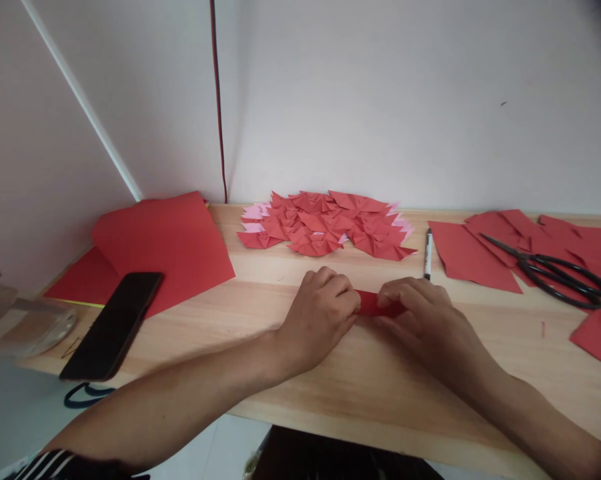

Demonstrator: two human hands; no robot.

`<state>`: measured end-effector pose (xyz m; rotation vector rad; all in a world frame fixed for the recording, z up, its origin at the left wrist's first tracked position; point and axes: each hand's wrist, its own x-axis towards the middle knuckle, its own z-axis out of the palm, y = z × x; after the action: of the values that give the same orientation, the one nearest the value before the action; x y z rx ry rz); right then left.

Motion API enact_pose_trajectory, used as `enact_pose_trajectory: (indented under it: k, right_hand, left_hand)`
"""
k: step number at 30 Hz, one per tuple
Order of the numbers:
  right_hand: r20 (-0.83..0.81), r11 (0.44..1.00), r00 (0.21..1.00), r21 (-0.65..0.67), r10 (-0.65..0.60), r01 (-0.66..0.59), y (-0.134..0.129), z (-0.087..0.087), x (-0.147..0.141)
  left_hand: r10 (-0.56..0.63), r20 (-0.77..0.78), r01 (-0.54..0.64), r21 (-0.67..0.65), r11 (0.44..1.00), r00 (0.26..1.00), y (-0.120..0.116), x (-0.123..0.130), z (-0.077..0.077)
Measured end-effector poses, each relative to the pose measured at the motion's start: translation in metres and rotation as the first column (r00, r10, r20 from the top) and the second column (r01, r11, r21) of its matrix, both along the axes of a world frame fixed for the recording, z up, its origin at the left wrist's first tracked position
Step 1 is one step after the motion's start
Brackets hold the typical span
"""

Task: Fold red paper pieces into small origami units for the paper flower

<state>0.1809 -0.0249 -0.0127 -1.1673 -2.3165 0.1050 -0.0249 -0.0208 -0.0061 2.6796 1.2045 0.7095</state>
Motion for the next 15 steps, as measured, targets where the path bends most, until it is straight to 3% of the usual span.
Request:
enact_pose_trajectory:
  k: [6, 15]
  right_hand:
    - [-0.023, 0.998, 0.998, 0.023, 0.053, -0.052, -0.004, 0.004, -0.001]
    - [0.018, 0.992, 0.994, -0.055, 0.111, -0.110, -0.008, -0.007, 0.001]
  left_hand:
    - [0.024, -0.103, -0.009, 0.149, 0.989, 0.994, -0.002, 0.002, -0.002]
    - [-0.066, -0.158, 0.085, 0.117, 0.989, 0.985, -0.009, -0.001, -0.001]
